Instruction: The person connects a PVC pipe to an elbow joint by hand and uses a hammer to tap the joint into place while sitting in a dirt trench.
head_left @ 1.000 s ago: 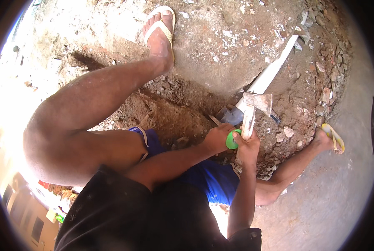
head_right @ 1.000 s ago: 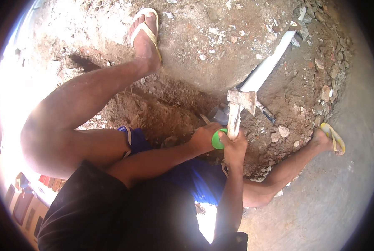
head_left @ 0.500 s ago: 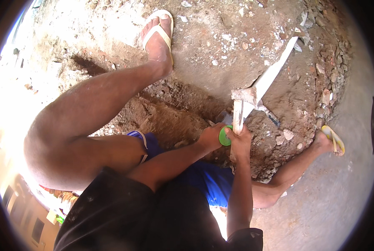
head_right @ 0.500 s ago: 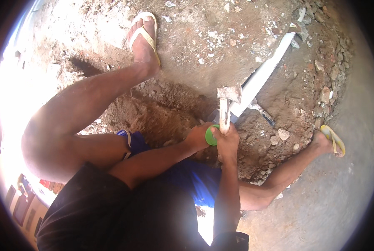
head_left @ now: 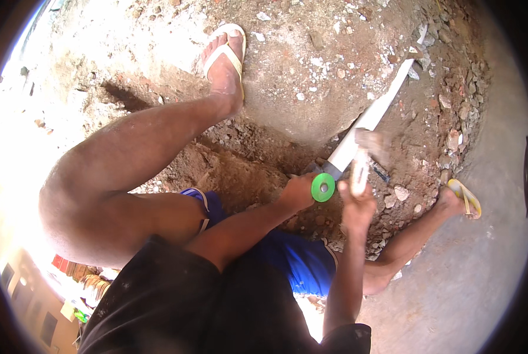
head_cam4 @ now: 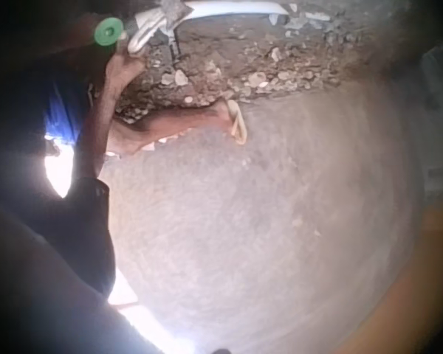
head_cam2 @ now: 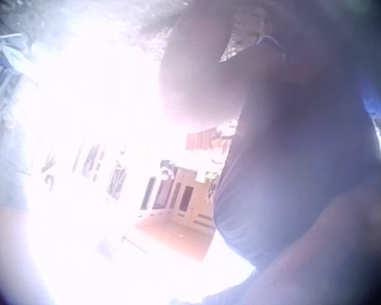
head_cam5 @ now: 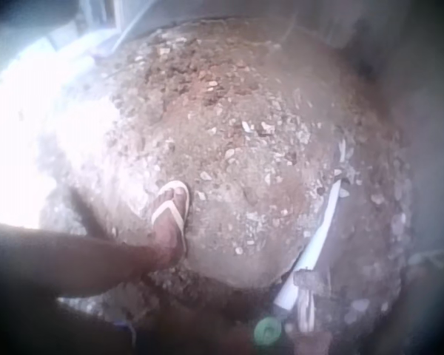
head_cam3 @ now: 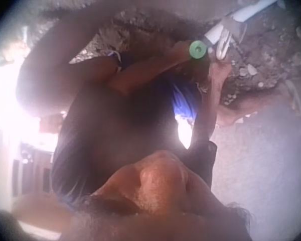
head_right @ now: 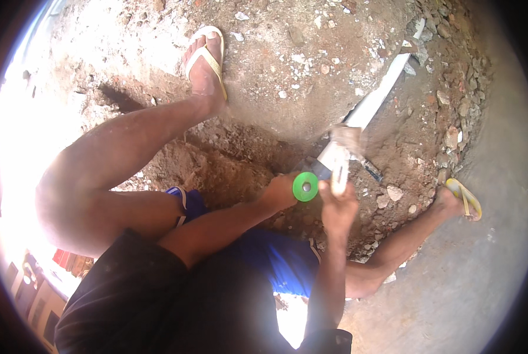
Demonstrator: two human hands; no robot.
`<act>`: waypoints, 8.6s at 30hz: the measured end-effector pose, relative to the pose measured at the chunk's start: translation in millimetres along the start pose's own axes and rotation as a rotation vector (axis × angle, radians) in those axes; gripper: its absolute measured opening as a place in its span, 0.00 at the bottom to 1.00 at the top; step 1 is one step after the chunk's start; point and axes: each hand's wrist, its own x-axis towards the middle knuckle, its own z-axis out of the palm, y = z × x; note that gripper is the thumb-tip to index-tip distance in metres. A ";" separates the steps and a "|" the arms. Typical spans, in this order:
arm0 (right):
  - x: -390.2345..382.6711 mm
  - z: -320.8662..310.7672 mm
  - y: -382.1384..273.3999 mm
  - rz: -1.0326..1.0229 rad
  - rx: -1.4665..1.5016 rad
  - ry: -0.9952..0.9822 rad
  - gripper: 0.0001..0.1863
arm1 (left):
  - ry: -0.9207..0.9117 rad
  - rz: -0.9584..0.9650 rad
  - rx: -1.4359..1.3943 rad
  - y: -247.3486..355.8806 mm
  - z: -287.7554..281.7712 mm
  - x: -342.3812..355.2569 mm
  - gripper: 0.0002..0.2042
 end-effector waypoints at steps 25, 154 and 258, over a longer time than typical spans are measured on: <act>-14.6 -39.1 -80.7 -0.456 0.238 0.435 0.06 | -0.009 -0.108 -0.032 -47.9 -7.2 41.6 0.16; -49.9 -0.3 39.9 0.016 0.397 -0.005 0.13 | 0.111 0.506 0.021 40.6 -19.7 -13.1 0.14; 41.0 -81.2 36.2 -0.006 0.368 0.583 0.08 | -0.708 0.086 0.314 -14.1 -9.4 140.2 0.18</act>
